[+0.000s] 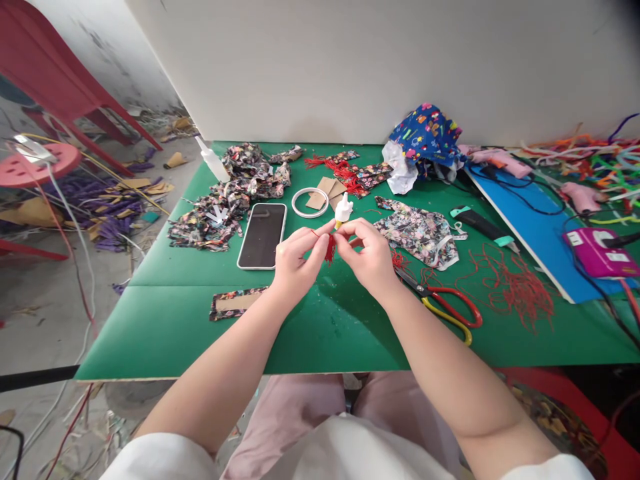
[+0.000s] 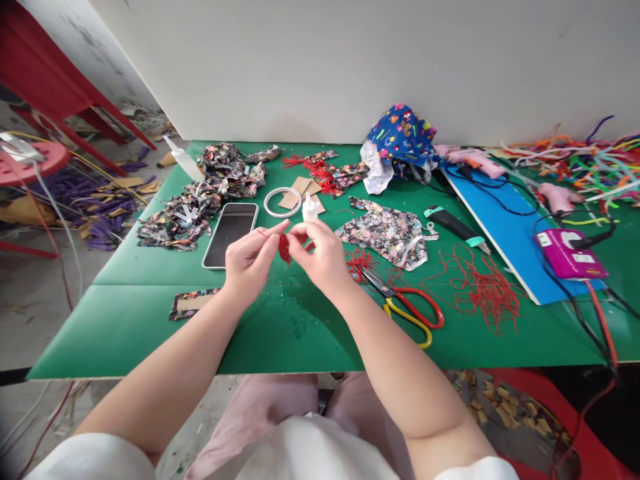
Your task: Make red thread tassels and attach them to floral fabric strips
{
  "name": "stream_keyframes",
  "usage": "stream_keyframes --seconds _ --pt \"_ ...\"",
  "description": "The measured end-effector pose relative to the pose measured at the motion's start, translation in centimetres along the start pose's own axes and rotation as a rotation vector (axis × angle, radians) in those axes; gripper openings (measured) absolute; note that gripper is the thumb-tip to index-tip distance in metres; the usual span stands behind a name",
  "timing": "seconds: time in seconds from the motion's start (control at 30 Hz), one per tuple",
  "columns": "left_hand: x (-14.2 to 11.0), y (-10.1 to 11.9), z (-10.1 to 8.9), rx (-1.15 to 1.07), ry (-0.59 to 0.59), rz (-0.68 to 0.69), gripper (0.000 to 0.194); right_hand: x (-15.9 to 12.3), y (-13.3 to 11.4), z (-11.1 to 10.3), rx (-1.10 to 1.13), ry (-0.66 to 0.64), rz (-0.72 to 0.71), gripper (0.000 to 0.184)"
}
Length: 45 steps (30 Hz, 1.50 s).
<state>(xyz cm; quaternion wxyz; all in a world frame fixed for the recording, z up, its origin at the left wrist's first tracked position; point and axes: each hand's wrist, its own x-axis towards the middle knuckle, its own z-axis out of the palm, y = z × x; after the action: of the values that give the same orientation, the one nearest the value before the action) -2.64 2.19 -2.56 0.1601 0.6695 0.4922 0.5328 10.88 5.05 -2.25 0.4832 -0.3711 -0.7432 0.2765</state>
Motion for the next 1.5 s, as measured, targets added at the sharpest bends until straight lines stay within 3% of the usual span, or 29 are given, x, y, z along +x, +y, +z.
stream_keyframes --seconds 0.17,0.33,0.77,1.1,1.5 --pt "0.1 0.1 0.1 -0.115 0.089 -0.170 0.022 -0.1 0.1 0.0 -0.085 0.027 -0.058 0.009" --pt "0.2 0.0 0.1 -0.210 0.078 -0.236 0.021 -0.2 0.5 0.0 -0.188 0.047 -0.146 0.008" --pt "0.5 -0.2 -0.2 -0.168 0.057 -0.159 0.020 -0.1 0.9 -0.1 -0.321 0.052 -0.218 0.010" --pt "1.0 -0.4 -1.0 0.164 -0.022 0.005 0.014 0.0 1.0 -0.2 -0.354 0.006 -0.197 0.011" --pt "1.5 -0.8 -1.8 0.264 -0.194 -0.028 0.014 0.1 1.3 -0.1 -0.334 -0.048 -0.145 0.013"
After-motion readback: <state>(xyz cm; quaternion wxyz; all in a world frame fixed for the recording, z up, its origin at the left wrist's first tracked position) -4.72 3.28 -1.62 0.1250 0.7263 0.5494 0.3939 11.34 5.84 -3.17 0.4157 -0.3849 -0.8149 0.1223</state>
